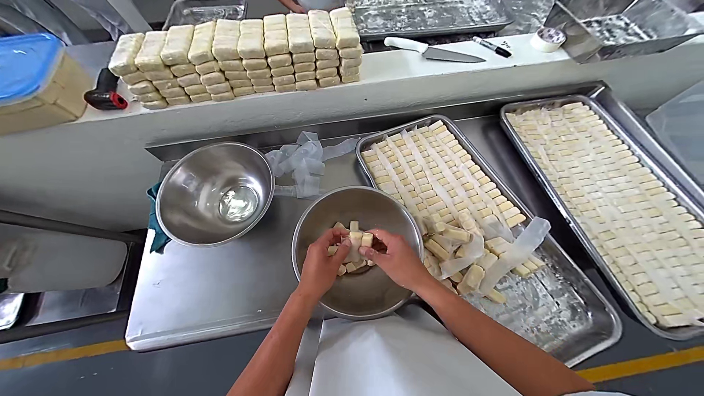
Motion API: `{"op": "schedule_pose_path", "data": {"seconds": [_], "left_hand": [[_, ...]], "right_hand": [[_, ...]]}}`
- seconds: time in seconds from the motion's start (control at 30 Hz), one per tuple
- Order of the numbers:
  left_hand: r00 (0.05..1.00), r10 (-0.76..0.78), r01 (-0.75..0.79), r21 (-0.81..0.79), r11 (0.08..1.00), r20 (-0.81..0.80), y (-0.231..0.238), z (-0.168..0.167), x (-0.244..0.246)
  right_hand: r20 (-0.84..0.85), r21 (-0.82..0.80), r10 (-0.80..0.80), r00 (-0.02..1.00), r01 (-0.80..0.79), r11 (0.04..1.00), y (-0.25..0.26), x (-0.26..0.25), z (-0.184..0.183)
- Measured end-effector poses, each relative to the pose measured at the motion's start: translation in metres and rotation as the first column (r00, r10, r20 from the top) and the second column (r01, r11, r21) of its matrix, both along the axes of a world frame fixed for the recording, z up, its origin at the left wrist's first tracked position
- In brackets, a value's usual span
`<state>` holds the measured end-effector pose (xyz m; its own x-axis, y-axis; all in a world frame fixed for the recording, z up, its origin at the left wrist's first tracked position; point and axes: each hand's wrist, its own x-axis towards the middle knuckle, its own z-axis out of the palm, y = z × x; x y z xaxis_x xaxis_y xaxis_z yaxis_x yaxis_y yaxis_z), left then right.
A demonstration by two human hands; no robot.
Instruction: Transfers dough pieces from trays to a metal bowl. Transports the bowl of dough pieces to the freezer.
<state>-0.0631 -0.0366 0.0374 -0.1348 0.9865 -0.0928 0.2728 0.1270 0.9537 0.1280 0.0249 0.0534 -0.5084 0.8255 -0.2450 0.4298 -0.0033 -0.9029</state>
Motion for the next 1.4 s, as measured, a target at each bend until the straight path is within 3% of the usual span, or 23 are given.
{"op": "schedule_pose_path", "data": {"seconds": [0.1,0.17,0.33,0.47,0.53,0.6,0.67,0.73,0.8,0.83,0.9,1.03,1.13,1.2,1.27,1.33,1.4], "left_hand": [[0.981,-0.133,0.142,-0.057,0.988,0.145,0.002,0.001,-0.001],[0.983,-0.089,0.103,-0.082,0.991,0.159,0.001,0.002,0.006],[0.997,0.004,-0.005,-0.015,1.000,-0.079,0.001,0.003,0.016],[0.985,0.061,-0.052,0.059,0.997,-0.160,0.001,0.005,0.017],[0.994,0.088,-0.086,0.035,0.996,-0.064,0.002,0.007,0.017],[0.983,0.111,-0.107,-0.031,0.994,0.144,0.001,0.007,0.011],[0.933,0.152,-0.130,-0.088,0.988,0.327,0.002,0.003,0.000],[0.904,0.205,-0.164,-0.137,0.977,0.375,0.002,-0.006,-0.008],[0.927,0.238,-0.203,-0.145,0.968,0.289,0.002,-0.014,-0.008],[0.940,0.230,-0.200,-0.140,0.970,0.251,0.001,-0.016,-0.008],[0.953,0.201,-0.176,-0.124,0.977,0.226,0.001,-0.012,-0.006],[0.979,0.064,-0.054,-0.054,0.997,0.194,0.001,0.021,0.009],[0.995,0.045,-0.037,0.092,0.995,-0.086,0.003,0.041,0.012],[0.966,0.122,-0.084,0.169,0.982,-0.228,0.009,0.043,-0.001],[0.962,0.110,-0.100,0.052,0.994,-0.248,0.016,0.035,-0.020],[0.989,0.018,-0.039,-0.141,0.989,-0.147,0.013,0.020,-0.031],[0.995,-0.033,0.052,-0.219,0.974,0.092,0.001,0.006,-0.028]], "right_hand": [[-0.037,-0.066,0.040,0.999,-0.042,0.997,0.003,0.001,0.003],[-0.035,-0.082,0.077,0.996,-0.079,0.993,0.004,0.000,0.003],[0.098,0.145,0.031,0.995,-0.045,0.988,-0.005,-0.008,-0.001],[0.153,0.310,-0.030,0.988,-0.020,0.951,-0.010,-0.011,0.001],[0.087,0.231,-0.002,0.996,-0.019,0.973,-0.004,-0.008,0.007],[-0.146,-0.024,-0.004,0.989,0.001,1.000,0.005,-0.001,0.014],[-0.405,-0.286,-0.165,0.899,0.047,0.957,0.014,0.008,0.021],[-0.478,-0.357,-0.262,0.839,0.088,0.930,0.024,0.015,0.028],[-0.341,-0.163,-0.102,0.935,0.048,0.985,0.032,0.024,0.030],[-0.181,-0.031,0.012,0.983,-0.017,0.999,0.036,0.027,0.027],[0.061,0.098,0.178,0.982,-0.184,0.978,0.034,0.028,0.014],[0.220,0.085,0.320,0.922,-0.345,0.935,0.004,0.008,-0.010],[0.273,0.073,0.339,0.900,-0.371,0.926,-0.007,0.000,-0.012],[0.060,-0.062,0.211,0.976,-0.207,0.976,-0.009,0.005,-0.018],[-0.240,-0.323,-0.063,0.969,-0.019,0.946,-0.014,0.009,-0.018],[-0.394,-0.512,-0.280,0.875,0.044,0.858,-0.016,0.011,-0.009],[-0.467,-0.582,-0.389,0.795,0.055,0.811,-0.015,0.008,-0.003]]}}
